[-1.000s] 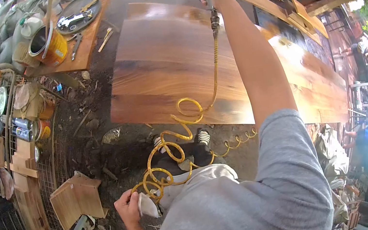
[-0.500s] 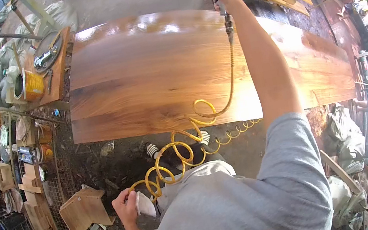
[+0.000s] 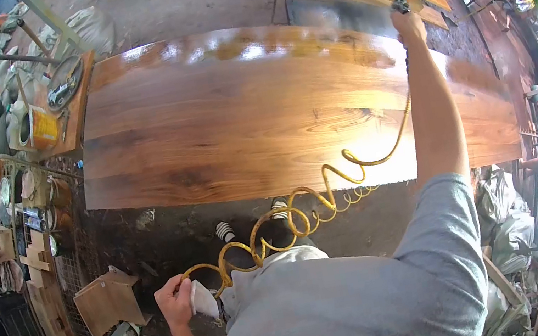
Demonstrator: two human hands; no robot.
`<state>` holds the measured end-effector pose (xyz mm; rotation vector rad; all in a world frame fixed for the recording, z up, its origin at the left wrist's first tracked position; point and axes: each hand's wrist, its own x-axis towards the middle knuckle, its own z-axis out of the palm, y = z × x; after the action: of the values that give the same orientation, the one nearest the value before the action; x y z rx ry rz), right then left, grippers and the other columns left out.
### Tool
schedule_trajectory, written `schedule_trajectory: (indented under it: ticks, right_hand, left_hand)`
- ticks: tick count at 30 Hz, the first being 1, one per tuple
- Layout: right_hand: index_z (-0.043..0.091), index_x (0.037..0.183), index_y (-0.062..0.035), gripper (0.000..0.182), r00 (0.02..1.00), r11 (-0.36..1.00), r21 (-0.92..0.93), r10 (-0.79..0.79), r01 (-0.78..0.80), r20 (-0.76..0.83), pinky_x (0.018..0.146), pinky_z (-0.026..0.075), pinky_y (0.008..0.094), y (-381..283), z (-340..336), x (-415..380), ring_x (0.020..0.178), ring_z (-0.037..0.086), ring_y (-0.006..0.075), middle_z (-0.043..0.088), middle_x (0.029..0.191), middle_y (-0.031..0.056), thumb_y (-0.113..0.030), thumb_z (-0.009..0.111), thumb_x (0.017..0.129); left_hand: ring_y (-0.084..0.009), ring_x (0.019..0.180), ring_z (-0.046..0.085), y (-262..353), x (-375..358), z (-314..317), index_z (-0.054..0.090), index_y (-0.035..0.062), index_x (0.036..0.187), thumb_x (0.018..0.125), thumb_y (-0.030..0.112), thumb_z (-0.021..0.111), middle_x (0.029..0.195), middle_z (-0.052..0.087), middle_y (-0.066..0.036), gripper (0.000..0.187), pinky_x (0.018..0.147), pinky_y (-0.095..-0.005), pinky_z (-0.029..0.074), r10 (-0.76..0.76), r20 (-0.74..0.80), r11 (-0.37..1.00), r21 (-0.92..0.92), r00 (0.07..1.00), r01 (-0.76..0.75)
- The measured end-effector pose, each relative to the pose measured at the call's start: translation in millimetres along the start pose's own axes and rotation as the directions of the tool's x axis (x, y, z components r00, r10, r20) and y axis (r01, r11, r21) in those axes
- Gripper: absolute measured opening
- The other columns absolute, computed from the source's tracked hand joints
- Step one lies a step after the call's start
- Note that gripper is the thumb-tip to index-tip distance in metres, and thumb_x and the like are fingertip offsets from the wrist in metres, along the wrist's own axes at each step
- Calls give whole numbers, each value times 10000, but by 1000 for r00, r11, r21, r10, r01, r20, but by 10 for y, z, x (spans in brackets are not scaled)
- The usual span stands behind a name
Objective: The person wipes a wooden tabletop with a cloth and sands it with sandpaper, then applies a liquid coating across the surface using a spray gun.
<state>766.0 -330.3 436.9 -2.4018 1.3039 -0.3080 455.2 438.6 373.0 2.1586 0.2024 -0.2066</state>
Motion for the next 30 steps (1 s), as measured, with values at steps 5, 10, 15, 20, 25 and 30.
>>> schedule_trajectory:
  ticks: [5, 10, 15, 20, 25, 30]
  right_hand:
    - [705, 957, -1, 530, 983, 980, -188, -96, 66, -157, 558, 523, 370, -115, -75, -386, 690, 700, 246, 706, 861, 158, -509, 654, 816]
    - [619, 889, -90, 254, 903, 824, 567, -257, 17, 346, 397, 428, 300, -1096, 320, -1476, 482, 518, 158, 523, 693, 13, -334, 683, 911]
    - [586, 857, -106, 217, 603, 620, 758, -531, -203, 596, 407, 438, 301, -2786, 1095, -3072, 484, 521, 148, 552, 715, 13, -295, 614, 961]
    - [558, 895, -31, 269, 532, 612, 766, -590, -197, 608, 433, 438, 359, -4359, 2080, -4380, 520, 536, 205, 530, 764, 84, -290, 593, 958]
    - [541, 1017, 46, 313, 543, 580, 781, -590, -230, 598, 427, 441, 389, -5422, 2615, -5313, 571, 562, 247, 541, 884, 164, -239, 634, 927]
    - [489, 986, -12, 268, 532, 667, 736, -585, -114, 612, 423, 444, 359, -5859, 2784, -5711, 515, 515, 214, 514, 798, 118, -272, 552, 995]
  left_hand:
    - [-113, 581, 580, -124, 7, -119, 717, -32, 931, 788, 68, 724, 639, 628, -96, 175, 573, -269, 465, -2, 5, 999, -41, 1000, 2]
    - [-137, 572, 600, -410, 45, -421, 722, -22, 924, 798, 94, 721, 647, 636, -102, 172, 575, -269, 471, 7, -51, 1000, -1, 999, -7]
    - [-133, 584, 628, -918, -63, -886, 728, -15, 921, 805, 112, 718, 659, 665, -102, 173, 573, -274, 484, -67, -89, 990, -132, 994, 55]
    - [-105, 595, 612, -1460, -218, -1397, 735, -15, 930, 806, 122, 721, 653, 658, -84, 185, 579, -268, 484, -149, -146, 974, -193, 978, 119]
    - [-86, 609, 595, -1923, -420, -1744, 737, -17, 934, 814, 124, 723, 650, 650, -74, 186, 587, -261, 481, -228, -215, 960, -211, 950, 183]
    - [-81, 616, 586, -2168, -520, -1866, 732, -28, 931, 823, 110, 718, 655, 654, -66, 176, 583, -261, 473, -335, -223, 902, -357, 916, 243]
